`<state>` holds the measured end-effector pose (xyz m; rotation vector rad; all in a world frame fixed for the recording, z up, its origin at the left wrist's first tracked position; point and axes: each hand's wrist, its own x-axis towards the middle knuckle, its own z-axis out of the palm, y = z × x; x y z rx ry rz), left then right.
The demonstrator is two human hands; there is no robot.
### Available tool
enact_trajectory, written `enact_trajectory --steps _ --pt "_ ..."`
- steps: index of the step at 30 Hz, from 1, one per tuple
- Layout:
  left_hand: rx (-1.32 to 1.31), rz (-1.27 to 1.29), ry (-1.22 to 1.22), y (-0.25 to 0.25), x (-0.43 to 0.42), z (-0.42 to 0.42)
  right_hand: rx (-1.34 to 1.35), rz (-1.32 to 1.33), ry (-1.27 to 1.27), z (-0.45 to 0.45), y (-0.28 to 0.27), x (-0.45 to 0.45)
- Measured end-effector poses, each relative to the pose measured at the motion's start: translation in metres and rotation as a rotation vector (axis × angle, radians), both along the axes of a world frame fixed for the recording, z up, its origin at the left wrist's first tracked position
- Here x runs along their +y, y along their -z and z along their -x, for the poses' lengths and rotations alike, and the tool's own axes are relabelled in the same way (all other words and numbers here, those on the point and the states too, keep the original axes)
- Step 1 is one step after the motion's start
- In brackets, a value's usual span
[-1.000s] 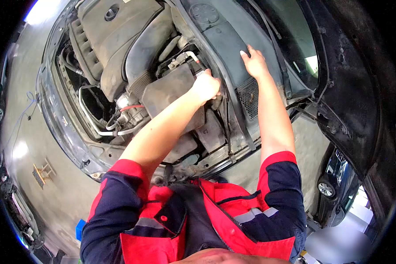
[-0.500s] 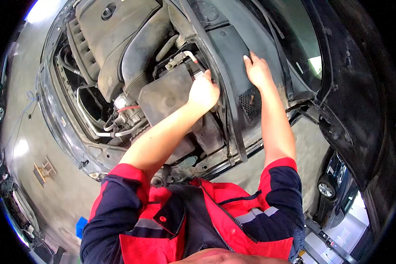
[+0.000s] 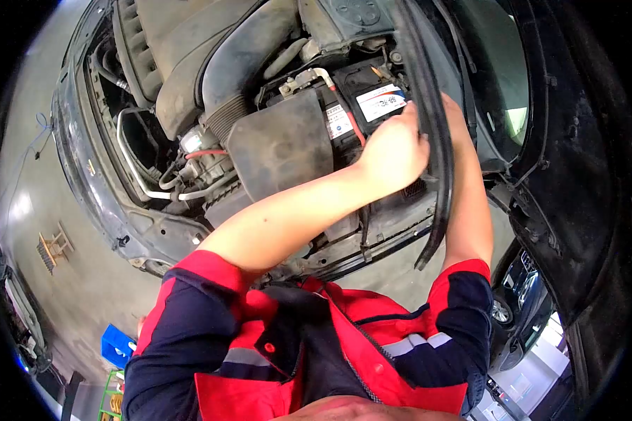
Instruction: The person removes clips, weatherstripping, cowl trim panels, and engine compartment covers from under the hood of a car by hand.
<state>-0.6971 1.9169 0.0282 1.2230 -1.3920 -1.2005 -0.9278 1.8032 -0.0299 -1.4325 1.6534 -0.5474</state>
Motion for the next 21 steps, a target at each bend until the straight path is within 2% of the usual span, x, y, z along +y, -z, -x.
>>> enact_trajectory --steps 1,3,4,7,9,10,13,16,21 --pt "-0.022 -0.024 -0.003 0.010 -0.001 -0.002 0.120 0.084 -0.010 -0.018 -0.011 0.003" --pt "-0.080 -0.084 -0.045 0.030 -0.003 -0.010 0.407 0.253 -0.056 -0.021 0.004 -0.006" --pt "-0.190 -0.201 -0.015 0.036 -0.005 -0.017 0.483 0.264 -0.066 -0.029 0.004 -0.006" --pt "-0.367 -0.311 0.007 0.075 -0.017 -0.029 0.735 0.251 -0.060 -0.052 0.012 -0.006" --pt "-0.394 -0.266 0.017 0.084 -0.021 -0.033 0.846 0.297 -0.058 -0.062 0.021 -0.003" --pt "-0.417 -0.260 0.043 0.085 -0.024 -0.034 0.871 0.221 -0.016 -0.064 0.023 -0.005" --pt "-0.448 -0.264 0.081 0.086 -0.028 -0.034 1.059 0.320 -0.045 -0.069 0.020 -0.001" --pt "-0.477 -0.271 0.041 0.091 -0.036 -0.033 0.924 0.123 0.043 -0.078 0.010 -0.003" --pt "-0.490 -0.276 0.018 0.102 -0.041 -0.029 0.874 0.149 0.027 -0.072 0.015 -0.005"
